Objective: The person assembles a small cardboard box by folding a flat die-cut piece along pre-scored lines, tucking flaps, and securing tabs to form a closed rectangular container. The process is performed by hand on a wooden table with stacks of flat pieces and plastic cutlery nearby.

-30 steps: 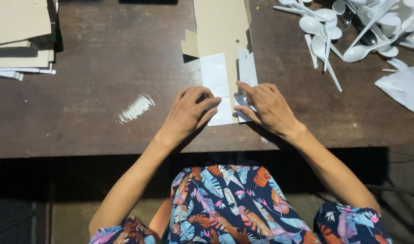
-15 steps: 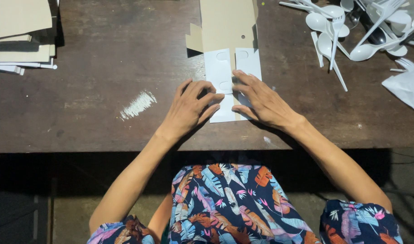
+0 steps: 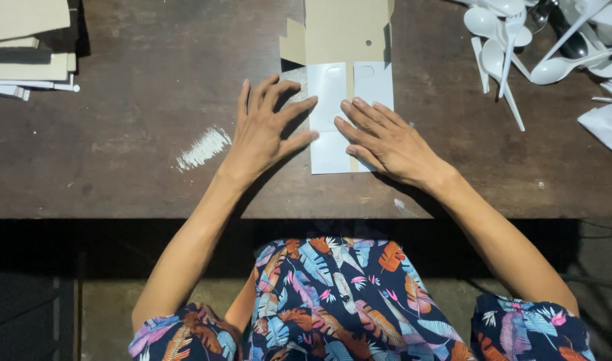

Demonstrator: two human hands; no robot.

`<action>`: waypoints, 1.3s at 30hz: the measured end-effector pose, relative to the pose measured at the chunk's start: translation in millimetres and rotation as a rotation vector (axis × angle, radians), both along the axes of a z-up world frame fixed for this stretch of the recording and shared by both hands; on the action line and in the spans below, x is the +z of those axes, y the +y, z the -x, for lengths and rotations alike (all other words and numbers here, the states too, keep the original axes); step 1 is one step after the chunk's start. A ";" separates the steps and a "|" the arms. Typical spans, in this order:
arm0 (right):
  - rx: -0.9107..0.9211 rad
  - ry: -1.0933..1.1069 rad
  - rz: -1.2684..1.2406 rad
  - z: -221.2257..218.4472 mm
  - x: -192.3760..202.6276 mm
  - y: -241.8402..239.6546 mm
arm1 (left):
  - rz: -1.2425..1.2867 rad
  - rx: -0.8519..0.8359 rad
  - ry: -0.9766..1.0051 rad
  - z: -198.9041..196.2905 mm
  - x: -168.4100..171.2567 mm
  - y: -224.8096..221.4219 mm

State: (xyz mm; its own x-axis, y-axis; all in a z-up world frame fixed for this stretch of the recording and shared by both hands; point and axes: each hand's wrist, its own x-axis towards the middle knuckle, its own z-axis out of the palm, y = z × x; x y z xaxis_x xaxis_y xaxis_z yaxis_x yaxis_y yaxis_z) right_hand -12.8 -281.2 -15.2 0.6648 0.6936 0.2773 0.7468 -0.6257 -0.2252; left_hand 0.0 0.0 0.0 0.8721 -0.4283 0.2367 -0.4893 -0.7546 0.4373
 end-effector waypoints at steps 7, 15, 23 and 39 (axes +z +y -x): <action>-0.019 0.010 0.015 -0.5 -3.6 -0.7 | -0.120 -0.067 0.186 10.2 19.1 0.9; -0.016 -0.031 0.013 -1.9 -5.6 -1.7 | 0.055 0.016 0.139 -4.6 4.2 -1.1; -0.017 -0.012 0.002 -0.2 -4.1 -0.8 | -0.004 0.021 0.127 4.7 6.7 -1.5; -0.061 0.215 -0.079 0.0 5.2 -2.6 | 0.148 -0.148 0.037 8.1 -4.3 -68.4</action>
